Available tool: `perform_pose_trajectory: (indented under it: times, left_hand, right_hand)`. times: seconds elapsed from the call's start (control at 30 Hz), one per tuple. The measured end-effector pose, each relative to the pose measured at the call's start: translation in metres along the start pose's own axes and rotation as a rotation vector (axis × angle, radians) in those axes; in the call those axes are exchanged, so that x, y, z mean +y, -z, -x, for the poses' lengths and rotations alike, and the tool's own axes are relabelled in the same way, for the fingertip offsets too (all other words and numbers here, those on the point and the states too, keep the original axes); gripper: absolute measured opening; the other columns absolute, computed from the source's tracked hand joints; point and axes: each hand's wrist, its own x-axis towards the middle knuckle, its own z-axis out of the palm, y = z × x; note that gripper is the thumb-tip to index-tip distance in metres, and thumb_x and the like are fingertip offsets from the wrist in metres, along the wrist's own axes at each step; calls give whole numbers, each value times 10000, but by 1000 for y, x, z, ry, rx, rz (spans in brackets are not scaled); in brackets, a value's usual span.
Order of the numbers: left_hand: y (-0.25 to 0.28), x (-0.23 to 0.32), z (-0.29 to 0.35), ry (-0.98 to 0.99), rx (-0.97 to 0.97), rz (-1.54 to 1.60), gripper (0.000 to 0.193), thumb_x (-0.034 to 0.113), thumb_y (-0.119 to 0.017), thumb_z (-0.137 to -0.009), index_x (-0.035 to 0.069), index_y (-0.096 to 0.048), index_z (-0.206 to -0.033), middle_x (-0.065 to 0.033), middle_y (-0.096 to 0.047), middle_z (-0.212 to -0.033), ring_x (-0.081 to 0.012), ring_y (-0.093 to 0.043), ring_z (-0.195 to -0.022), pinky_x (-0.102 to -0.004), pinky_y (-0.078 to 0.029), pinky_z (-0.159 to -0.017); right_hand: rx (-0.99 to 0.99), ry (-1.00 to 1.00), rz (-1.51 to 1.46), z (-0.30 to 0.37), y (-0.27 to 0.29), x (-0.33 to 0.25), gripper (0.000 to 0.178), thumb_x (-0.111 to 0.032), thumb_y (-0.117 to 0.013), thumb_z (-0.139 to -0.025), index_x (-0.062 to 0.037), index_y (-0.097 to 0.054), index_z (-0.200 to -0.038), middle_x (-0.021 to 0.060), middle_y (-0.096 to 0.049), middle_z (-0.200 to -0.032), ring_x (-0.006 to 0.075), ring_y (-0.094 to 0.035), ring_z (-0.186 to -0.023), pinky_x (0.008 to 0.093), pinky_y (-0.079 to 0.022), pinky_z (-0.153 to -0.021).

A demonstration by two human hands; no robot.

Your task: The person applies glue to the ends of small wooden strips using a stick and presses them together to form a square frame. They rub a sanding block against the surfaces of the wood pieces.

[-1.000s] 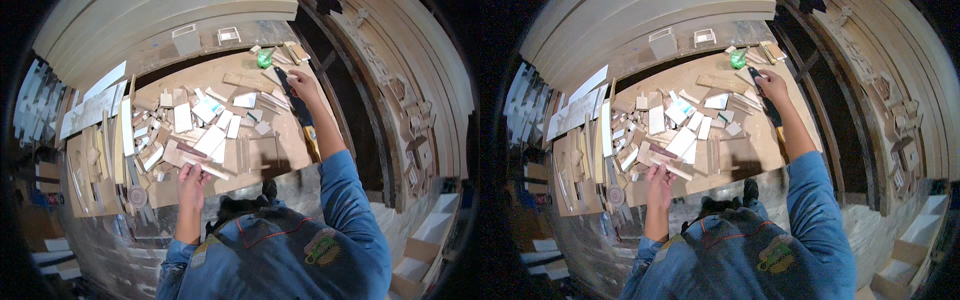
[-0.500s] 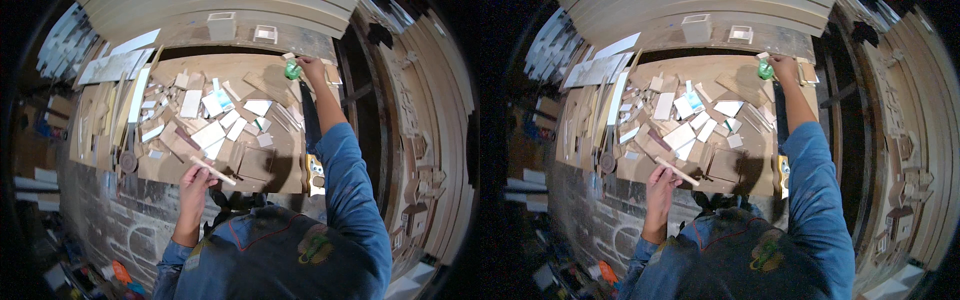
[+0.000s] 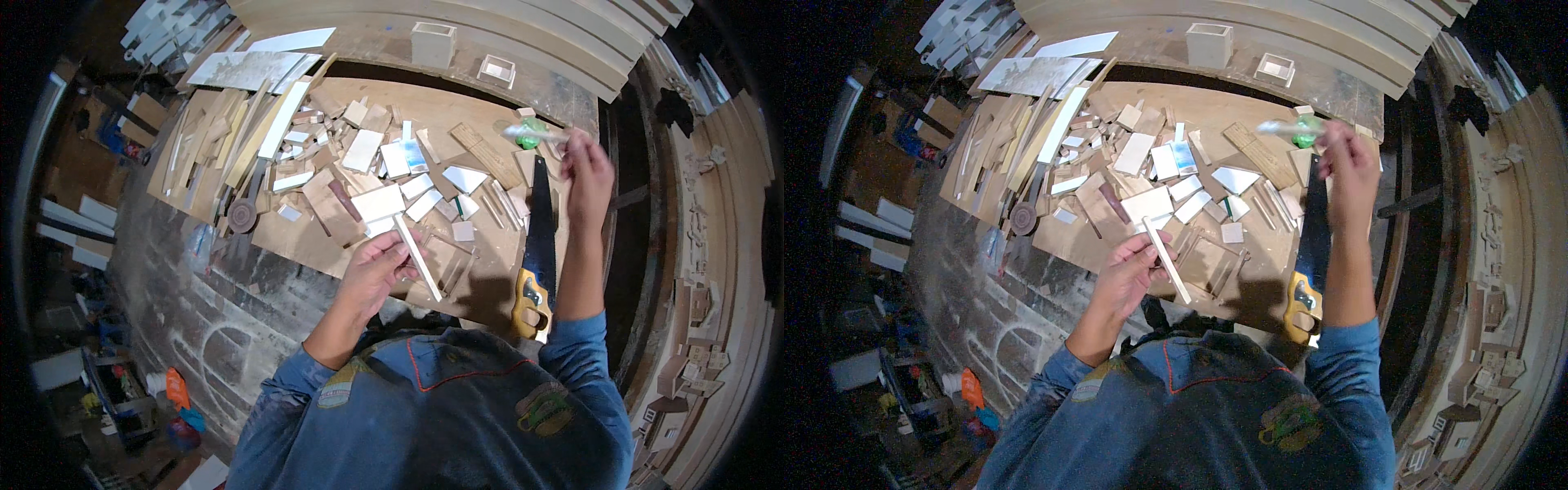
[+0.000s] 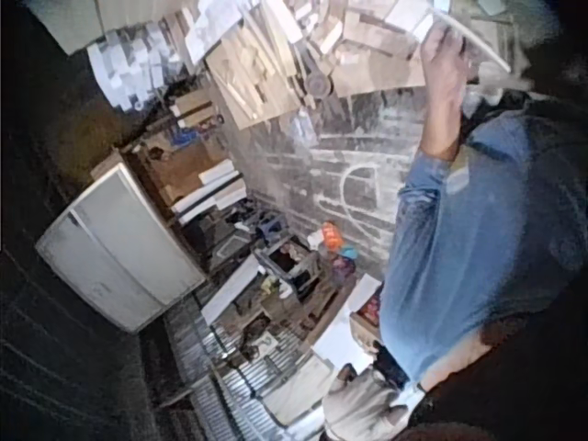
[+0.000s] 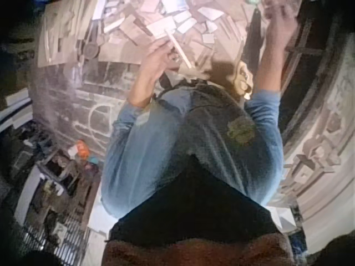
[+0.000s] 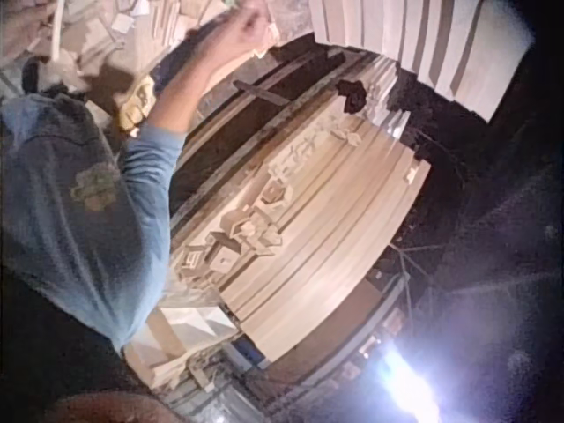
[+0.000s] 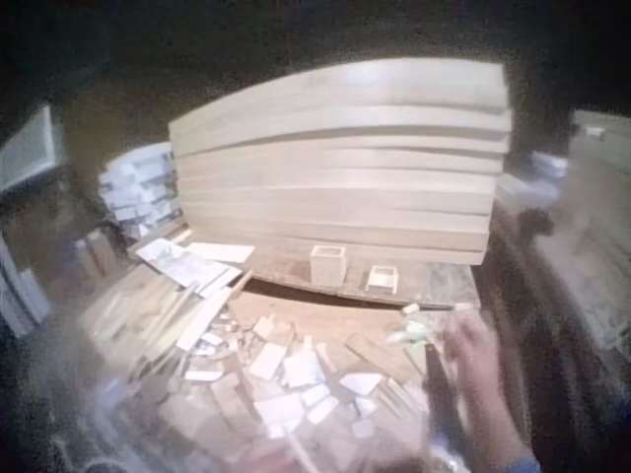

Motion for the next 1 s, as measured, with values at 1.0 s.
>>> perform_pose_trajectory:
  times: [1.0]
  left_hand:
    - [-35,19,15,117,-364,356,267,119,-528,-945,-49,-540,-1153,-125,-636,-994,-200,-664,-890,-286,-557,-815]
  right_hand:
    - [-390,674,423,125,-28,-43,232,105,-692,-698,-13,-704,-897,153,-693,-887,235,-658,-727,287,-502,-633]
